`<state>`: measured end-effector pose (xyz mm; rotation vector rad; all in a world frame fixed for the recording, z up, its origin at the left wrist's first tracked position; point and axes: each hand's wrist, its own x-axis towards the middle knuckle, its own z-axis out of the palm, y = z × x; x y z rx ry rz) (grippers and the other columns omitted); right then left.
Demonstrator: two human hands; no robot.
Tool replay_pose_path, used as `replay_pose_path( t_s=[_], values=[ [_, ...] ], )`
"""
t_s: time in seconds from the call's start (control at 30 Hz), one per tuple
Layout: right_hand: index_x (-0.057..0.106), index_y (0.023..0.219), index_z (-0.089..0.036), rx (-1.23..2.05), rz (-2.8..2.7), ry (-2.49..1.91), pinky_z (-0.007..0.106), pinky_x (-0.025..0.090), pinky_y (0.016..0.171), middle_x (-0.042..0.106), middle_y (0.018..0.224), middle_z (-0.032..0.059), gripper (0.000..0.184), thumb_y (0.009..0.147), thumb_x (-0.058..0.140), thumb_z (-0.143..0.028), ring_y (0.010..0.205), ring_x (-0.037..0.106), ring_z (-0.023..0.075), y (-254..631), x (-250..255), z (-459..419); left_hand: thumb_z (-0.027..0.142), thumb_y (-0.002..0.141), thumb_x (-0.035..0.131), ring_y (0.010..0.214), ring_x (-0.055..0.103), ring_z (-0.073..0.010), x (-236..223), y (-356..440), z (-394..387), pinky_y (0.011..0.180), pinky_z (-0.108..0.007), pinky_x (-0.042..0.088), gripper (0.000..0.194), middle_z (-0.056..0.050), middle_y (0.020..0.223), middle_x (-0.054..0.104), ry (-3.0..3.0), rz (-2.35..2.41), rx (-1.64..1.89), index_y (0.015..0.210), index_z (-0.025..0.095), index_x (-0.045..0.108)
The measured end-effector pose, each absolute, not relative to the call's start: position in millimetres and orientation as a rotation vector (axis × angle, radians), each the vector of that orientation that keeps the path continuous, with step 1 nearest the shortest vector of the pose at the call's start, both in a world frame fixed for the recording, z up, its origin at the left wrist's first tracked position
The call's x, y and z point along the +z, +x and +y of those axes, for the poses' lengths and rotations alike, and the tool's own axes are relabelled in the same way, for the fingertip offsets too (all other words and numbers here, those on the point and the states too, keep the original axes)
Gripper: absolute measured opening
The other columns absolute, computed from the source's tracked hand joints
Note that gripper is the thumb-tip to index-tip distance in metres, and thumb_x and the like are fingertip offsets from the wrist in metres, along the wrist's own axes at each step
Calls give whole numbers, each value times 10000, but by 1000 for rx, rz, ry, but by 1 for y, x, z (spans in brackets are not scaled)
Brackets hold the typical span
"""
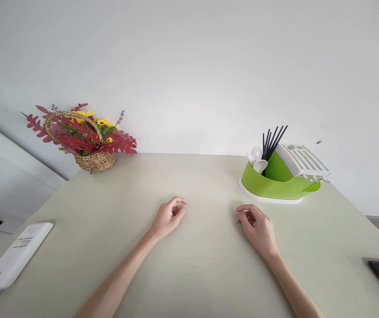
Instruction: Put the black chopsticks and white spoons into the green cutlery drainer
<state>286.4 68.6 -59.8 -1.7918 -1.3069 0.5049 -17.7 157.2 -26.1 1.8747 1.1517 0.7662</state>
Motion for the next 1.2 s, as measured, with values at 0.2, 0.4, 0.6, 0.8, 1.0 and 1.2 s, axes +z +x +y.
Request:
replay_pose_path(
  t_s=[0.2,0.4,0.6,0.8,1.0,1.2],
  values=[
    [713,997,-258,508,-1307,-1800,297,511,653,741,747,0,247,914,553,-428,677,692,195,287,-60,68,354,985,540,556,537,-134,-26,-18,157,589,-259,432,185,41,638,617,1886,1159,768,1028,231,671],
    [714,1003,-253,512,-1300,-1812,294,512,665,742,748,1,263,906,553,-436,675,693,192,286,-60,69,343,981,545,552,530,-129,-27,-18,158,596,-254,430,177,45,634,612,1898,1164,766,1024,230,675],
    [715,991,-254,501,-1305,-1803,289,505,649,738,735,0,262,900,550,-436,656,682,189,286,-58,69,338,978,540,555,535,-132,-28,-17,158,593,-250,425,174,41,638,618,1896,1169,762,1022,234,672],
    [715,1000,-255,510,-1305,-1814,287,502,660,741,753,-4,267,904,550,-441,675,685,185,287,-61,69,338,975,543,552,527,-128,-28,-18,158,588,-246,423,177,40,643,621,1905,1170,761,1021,230,675],
    [715,1004,-259,518,-1301,-1815,289,504,680,738,751,-10,261,902,557,-439,679,684,183,287,-62,69,333,974,543,547,532,-127,-28,-18,158,588,-245,426,172,41,635,622,1902,1170,766,1017,230,675],
    [713,1001,-255,512,-1308,-1811,290,504,671,740,752,-5,256,906,552,-431,670,683,185,287,-62,68,330,973,545,544,539,-130,-28,-18,158,589,-250,435,174,40,634,627,1912,1169,768,1020,232,681]
  ],
)
